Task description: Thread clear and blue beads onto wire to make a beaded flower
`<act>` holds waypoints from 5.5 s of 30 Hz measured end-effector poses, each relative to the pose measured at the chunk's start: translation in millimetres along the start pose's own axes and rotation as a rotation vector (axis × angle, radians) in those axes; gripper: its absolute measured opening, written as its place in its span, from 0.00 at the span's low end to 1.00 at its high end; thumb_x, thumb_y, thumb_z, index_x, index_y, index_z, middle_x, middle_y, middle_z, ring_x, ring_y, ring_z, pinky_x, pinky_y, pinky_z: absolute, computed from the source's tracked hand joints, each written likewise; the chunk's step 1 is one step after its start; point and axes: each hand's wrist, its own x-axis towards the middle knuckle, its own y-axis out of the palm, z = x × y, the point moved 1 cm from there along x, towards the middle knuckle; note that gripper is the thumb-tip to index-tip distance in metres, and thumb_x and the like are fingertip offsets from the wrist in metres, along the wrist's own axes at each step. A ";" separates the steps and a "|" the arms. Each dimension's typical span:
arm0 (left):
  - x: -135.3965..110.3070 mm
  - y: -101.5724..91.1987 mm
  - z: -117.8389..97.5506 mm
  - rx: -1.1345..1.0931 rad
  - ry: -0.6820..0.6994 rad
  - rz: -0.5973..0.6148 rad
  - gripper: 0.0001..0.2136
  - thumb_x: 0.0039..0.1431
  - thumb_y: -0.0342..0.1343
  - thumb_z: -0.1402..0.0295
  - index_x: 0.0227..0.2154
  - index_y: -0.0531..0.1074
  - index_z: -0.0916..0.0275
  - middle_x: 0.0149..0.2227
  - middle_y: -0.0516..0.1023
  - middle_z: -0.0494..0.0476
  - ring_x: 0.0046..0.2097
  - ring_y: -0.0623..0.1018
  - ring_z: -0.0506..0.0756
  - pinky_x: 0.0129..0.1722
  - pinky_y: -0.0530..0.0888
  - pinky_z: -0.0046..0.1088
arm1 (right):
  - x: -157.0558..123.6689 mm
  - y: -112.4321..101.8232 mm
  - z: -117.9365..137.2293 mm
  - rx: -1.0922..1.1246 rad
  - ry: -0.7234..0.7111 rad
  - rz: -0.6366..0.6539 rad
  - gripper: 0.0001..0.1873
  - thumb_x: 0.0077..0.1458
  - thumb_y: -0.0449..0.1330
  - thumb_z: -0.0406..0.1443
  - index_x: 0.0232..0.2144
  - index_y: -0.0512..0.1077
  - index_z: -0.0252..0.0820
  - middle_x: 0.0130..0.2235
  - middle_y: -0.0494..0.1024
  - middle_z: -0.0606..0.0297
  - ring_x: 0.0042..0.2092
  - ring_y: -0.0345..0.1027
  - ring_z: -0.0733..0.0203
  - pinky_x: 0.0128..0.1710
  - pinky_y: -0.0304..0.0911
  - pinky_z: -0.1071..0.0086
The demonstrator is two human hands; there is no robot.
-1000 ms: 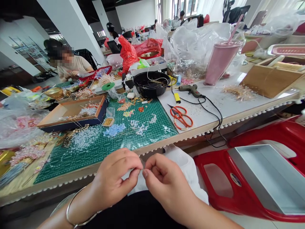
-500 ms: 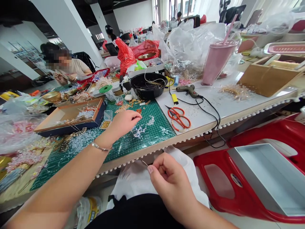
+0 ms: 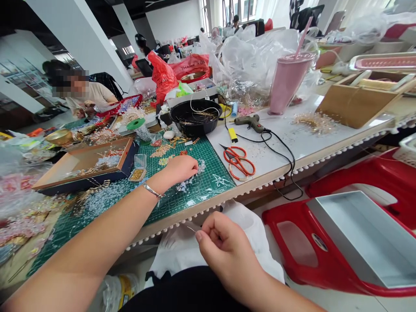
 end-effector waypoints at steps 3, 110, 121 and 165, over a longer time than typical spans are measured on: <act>-4.2 -2.3 1.4 -0.048 0.007 -0.054 0.12 0.62 0.52 0.64 0.44 0.70 0.64 0.44 0.73 0.59 0.42 0.75 0.54 0.41 0.74 0.36 | 0.4 2.6 1.0 -0.014 -0.007 0.012 0.09 0.56 0.54 0.37 0.25 0.61 0.43 0.20 0.53 0.76 0.23 0.46 0.67 0.22 0.45 0.72; -230.0 15.8 -38.0 -1.759 0.014 -0.210 0.06 0.48 0.65 0.73 0.31 0.76 0.61 0.29 0.76 0.52 0.27 0.71 0.45 0.21 0.66 0.15 | -30.9 53.0 52.3 -0.411 -0.659 -0.113 0.10 0.53 0.51 0.26 0.24 0.61 0.43 0.18 0.59 0.75 0.19 0.50 0.71 0.19 0.50 0.76; -237.1 13.1 -40.0 -1.695 0.077 -0.211 0.08 0.52 0.63 0.75 0.34 0.73 0.59 0.33 0.76 0.50 0.31 0.71 0.44 0.27 0.67 0.16 | -34.1 51.8 46.8 -0.462 -0.671 -0.106 0.10 0.53 0.51 0.26 0.23 0.60 0.42 0.18 0.61 0.74 0.20 0.51 0.70 0.20 0.50 0.75; -247.5 -7.1 -46.8 -0.313 0.430 -0.766 0.13 0.51 0.54 0.84 0.38 0.68 0.63 0.33 0.78 0.56 0.34 0.75 0.53 0.36 0.70 0.31 | -13.6 58.6 30.7 -0.034 -0.122 0.237 0.04 0.58 0.52 0.37 0.32 0.65 0.44 0.35 0.72 0.64 0.38 0.66 0.60 0.38 0.64 0.66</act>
